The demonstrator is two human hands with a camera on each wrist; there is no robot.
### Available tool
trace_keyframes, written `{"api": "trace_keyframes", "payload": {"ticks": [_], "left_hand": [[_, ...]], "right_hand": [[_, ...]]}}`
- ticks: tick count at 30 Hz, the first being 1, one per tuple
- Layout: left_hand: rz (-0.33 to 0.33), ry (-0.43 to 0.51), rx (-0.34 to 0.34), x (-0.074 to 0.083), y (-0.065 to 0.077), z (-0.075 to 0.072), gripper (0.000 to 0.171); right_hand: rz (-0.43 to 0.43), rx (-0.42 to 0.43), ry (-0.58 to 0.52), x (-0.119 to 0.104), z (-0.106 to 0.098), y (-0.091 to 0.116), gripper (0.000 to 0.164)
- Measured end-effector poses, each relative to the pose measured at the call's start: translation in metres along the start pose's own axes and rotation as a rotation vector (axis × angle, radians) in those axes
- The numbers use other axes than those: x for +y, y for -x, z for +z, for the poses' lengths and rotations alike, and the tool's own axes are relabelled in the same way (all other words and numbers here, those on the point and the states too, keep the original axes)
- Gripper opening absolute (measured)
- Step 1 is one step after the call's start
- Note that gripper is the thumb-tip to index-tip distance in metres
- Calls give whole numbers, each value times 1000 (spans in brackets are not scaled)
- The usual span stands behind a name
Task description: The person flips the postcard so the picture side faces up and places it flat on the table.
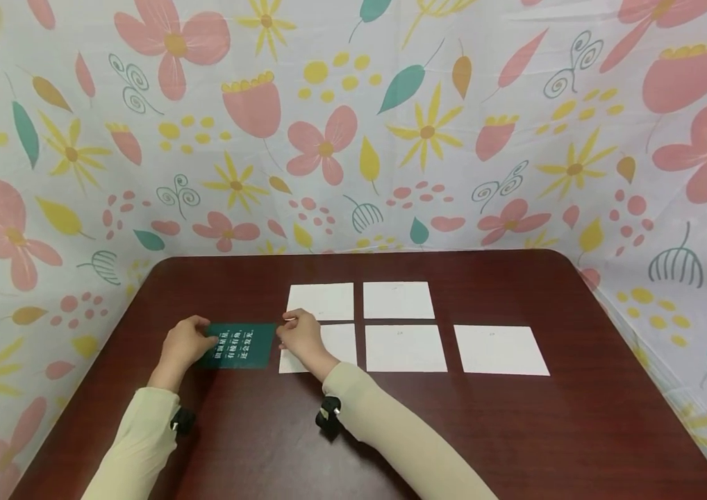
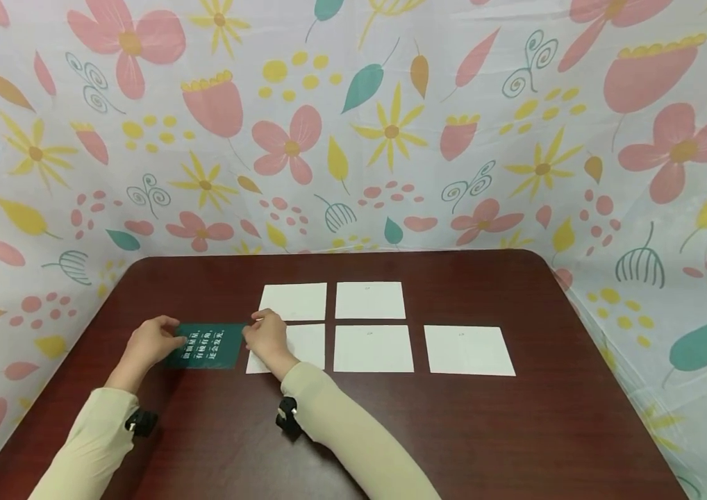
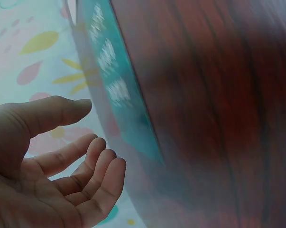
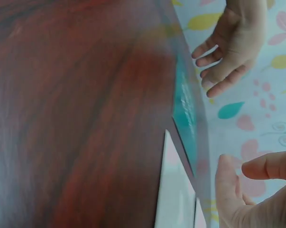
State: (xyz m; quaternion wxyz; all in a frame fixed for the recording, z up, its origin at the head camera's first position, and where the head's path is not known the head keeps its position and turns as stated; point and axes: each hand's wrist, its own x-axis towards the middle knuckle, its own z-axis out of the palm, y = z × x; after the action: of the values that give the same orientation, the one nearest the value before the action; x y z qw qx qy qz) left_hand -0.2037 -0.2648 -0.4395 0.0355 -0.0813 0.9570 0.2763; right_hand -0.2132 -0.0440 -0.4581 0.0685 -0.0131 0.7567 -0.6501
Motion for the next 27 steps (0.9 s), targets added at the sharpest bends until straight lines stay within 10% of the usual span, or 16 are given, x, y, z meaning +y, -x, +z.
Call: {"api": "trace_keyframes", "payload": {"ticks": [14,27], "left_hand": [[130,233,49,55,21,8,35],[79,533,-84,86,33,40,43]], "right_hand": [[-42,-67,48,-10,-61,13,31],[17,10,135,-6,-106,29,37]]}}
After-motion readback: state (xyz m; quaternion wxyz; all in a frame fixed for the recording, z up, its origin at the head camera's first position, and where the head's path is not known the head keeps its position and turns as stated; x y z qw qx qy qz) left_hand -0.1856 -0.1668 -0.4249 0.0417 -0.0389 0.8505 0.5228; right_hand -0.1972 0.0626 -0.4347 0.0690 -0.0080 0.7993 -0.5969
